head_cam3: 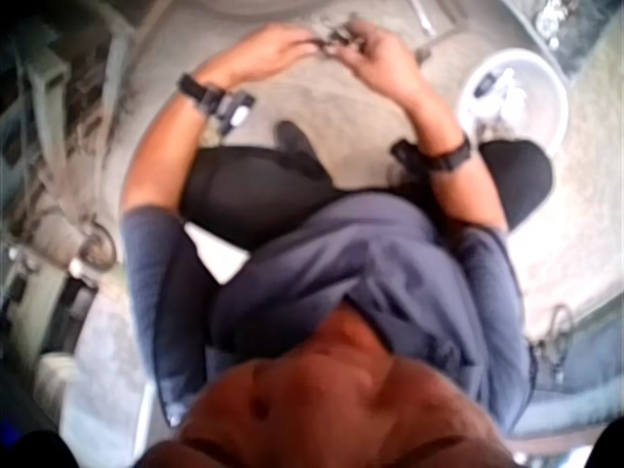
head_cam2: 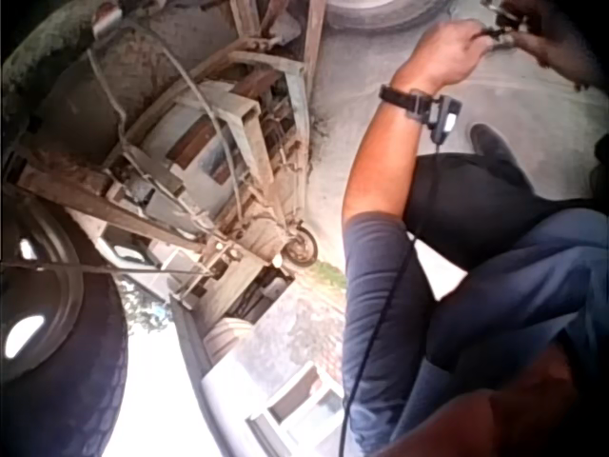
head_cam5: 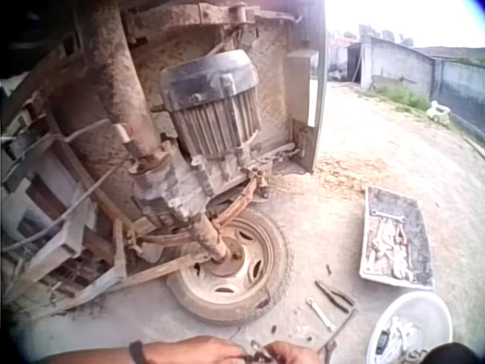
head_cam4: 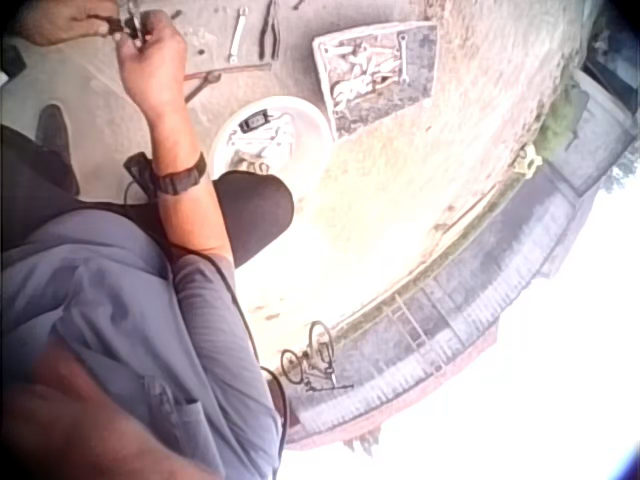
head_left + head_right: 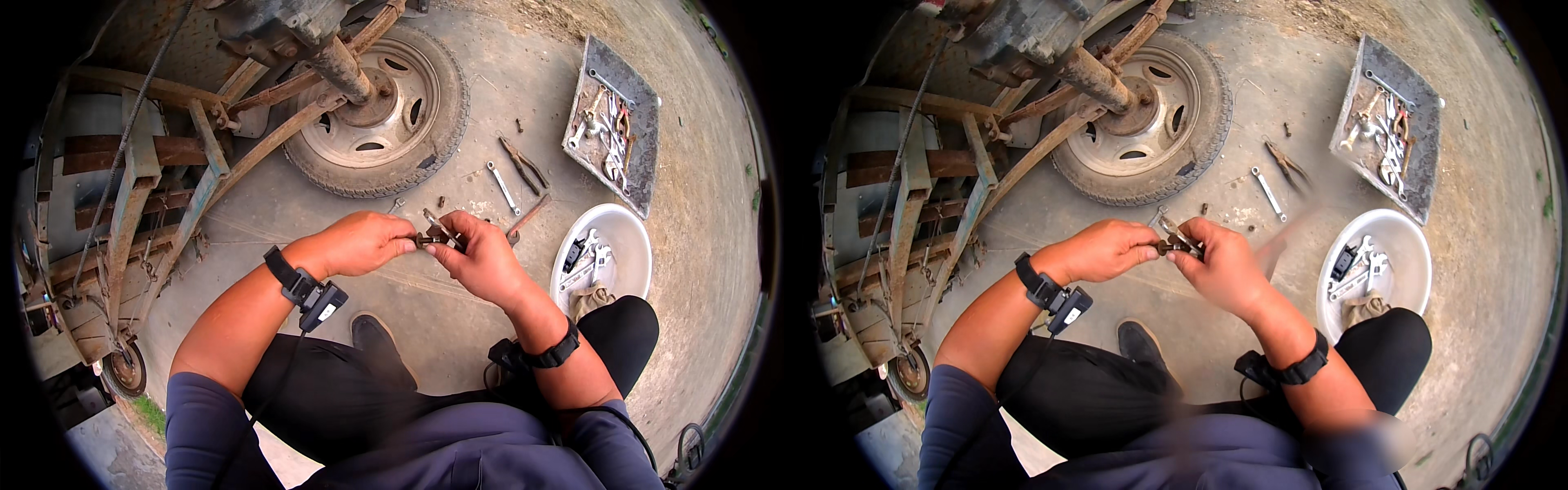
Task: The person disassembles a mechanical assembly using a wrench and hands, removing a nut and bolt. They then inspect a threaded rod and a metal bracket, manipulating them to examine their condition.
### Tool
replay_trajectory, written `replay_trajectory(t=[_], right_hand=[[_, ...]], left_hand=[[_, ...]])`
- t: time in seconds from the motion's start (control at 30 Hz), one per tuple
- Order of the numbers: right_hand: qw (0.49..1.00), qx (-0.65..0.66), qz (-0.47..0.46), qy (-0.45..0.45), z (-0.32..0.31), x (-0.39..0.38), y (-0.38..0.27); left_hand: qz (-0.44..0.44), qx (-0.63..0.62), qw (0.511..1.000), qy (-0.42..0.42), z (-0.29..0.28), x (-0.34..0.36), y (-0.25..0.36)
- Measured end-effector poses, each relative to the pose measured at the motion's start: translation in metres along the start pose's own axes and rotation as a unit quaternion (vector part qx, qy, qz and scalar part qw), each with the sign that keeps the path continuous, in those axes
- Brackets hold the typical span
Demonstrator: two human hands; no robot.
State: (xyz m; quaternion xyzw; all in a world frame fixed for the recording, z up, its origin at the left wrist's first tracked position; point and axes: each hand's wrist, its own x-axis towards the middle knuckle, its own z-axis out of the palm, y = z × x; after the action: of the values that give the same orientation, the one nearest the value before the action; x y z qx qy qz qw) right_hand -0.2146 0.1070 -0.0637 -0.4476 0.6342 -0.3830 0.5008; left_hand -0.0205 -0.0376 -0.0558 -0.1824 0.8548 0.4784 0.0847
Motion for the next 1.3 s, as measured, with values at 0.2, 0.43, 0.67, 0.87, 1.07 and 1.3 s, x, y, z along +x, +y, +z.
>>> replay_trajectory(t=[0.2,0.43,0.67,0.87,1.07,1.3], right_hand=[[0.998,0.049,0.028,0.008,0.002,0.001,-0.006],[0.998,-0.023,-0.055,0.028,0.000,0.000,0.003],[0.993,0.084,0.073,-0.026,-0.008,0.001,-0.007],[0.975,0.179,0.131,-0.018,-0.015,0.006,0.015],[0.941,0.282,0.184,-0.012,-0.021,0.006,0.034],[0.920,0.330,0.209,-0.027,-0.024,0.004,0.046]], left_hand=[[-0.010,-0.003,1.000,-0.004,-0.003,-0.002,0.004],[-0.004,-0.001,1.000,-0.004,-0.002,0.001,0.004],[-0.009,-0.004,1.000,-0.011,-0.002,0.000,0.004],[-0.012,0.007,1.000,-0.007,-0.002,0.004,0.001],[-0.023,0.036,0.999,-0.017,0.001,0.009,-0.001],[-0.022,0.051,0.998,-0.020,0.003,0.010,-0.004]])
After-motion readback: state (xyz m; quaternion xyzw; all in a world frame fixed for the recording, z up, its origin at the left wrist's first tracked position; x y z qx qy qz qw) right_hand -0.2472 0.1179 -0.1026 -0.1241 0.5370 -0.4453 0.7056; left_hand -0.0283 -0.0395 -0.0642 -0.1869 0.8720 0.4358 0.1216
